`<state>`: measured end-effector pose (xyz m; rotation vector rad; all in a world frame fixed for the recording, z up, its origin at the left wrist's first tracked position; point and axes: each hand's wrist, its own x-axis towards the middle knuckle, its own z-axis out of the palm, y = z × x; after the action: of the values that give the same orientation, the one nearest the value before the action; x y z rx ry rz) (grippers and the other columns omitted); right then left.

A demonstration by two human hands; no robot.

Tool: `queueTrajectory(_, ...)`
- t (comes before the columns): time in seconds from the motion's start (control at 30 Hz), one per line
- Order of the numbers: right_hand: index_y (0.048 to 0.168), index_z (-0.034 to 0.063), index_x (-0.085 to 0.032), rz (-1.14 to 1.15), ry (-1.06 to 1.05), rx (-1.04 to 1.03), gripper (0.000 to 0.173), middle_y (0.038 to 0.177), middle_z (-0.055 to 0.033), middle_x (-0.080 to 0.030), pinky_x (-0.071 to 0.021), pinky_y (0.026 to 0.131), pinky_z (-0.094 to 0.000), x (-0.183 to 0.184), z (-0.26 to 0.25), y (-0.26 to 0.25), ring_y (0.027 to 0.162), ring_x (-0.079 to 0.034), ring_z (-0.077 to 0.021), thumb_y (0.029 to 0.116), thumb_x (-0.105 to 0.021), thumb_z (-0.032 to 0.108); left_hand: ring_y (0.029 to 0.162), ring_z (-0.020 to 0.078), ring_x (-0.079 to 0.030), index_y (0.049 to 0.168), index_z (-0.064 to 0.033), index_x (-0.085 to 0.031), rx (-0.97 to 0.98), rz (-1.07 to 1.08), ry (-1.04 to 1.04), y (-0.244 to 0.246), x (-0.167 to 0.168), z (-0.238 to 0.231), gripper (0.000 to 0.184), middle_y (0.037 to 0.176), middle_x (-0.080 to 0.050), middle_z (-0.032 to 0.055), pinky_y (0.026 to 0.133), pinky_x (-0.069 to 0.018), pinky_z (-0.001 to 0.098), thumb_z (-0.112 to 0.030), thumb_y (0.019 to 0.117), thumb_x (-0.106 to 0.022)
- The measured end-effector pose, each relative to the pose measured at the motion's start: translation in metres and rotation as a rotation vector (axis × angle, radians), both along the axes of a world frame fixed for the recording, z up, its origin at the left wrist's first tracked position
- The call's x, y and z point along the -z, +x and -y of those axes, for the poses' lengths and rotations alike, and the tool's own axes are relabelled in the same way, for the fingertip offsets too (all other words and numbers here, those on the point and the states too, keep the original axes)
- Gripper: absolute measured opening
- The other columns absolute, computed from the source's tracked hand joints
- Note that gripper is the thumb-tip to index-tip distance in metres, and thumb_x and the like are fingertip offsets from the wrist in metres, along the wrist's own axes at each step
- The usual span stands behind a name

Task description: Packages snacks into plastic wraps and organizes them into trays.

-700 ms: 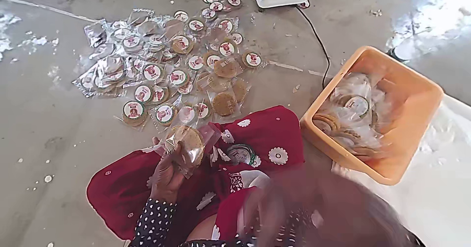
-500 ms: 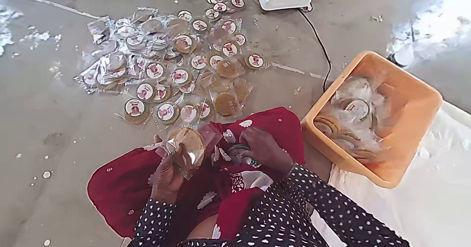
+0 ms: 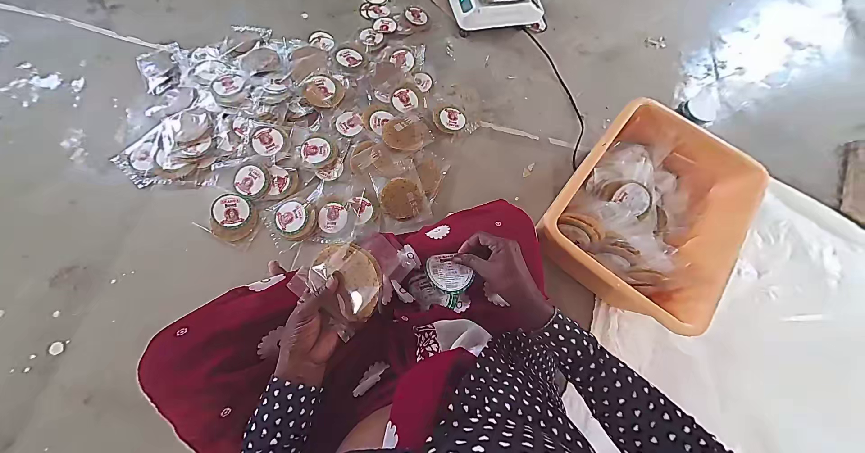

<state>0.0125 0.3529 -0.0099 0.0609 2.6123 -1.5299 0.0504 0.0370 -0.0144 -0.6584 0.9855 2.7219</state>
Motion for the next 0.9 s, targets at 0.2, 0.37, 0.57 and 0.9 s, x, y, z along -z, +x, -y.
queueTrajectory(0.2, 0.102, 0.0068, -0.075, -0.025, -0.03, 0.095, 0.009, 0.087, -0.0008, -0.073, -0.0522, 0.06, -0.0229, -0.02, -0.014, -0.004, 0.066, -0.062, -0.0039, 0.0963, -0.071, 0.012, 0.095, 0.0253, -0.074, 0.121, -0.0009, -0.058, 0.055, 0.011, -0.004, 0.0, -0.011, -0.017, 0.023, 0.106, -0.072, 0.0166, 0.082, -0.0631, 0.0441, -0.006, 0.0987, -0.057)
queueTrajectory(0.37, 0.105, 0.0044, -0.073, -0.212, -0.183, 0.166, 0.011, 0.093, -0.0018, -0.074, -0.0597, 0.071, -0.0251, -0.051, -0.02, -0.012, 0.077, -0.069, -0.0066, 0.0933, -0.072, 0.004, 0.098, 0.0274, -0.073, 0.126, 0.003, -0.056, 0.091, -0.004, 0.001, 0.001, -0.017, -0.028, 0.026, 0.11, -0.071, 0.019, 0.088, -0.0615, 0.046, -0.004, 0.1007, -0.054)
queueTrajectory(0.57, 0.104, 0.0065, -0.074, -0.259, -0.106, 0.09, 0.013, 0.091, 0.0016, -0.074, -0.058, 0.071, -0.0198, -0.072, -0.004, -0.009, 0.076, -0.068, -0.0019, 0.0911, -0.075, 0.004, 0.099, 0.0245, -0.072, 0.128, 0.0021, -0.057, 0.152, 0.017, -0.056, 0.005, -0.021, -0.036, 0.026, 0.11, -0.072, 0.0167, 0.089, -0.0609, 0.0431, -0.007, 0.1044, -0.048)
queueTrajectory(0.9, 0.104, 0.0051, -0.074, -0.354, -0.146, -0.014, 0.013, 0.095, 0.0012, -0.076, -0.06, 0.074, -0.0202, -0.075, 0.009, -0.01, 0.081, -0.07, -0.0028, 0.0909, -0.073, 0.002, 0.1, 0.0252, -0.072, 0.131, 0.003, -0.056, 0.161, 0.012, -0.059, 0.007, -0.022, -0.033, 0.029, 0.112, -0.071, 0.018, 0.091, -0.0605, 0.0422, -0.008, 0.1044, -0.051)
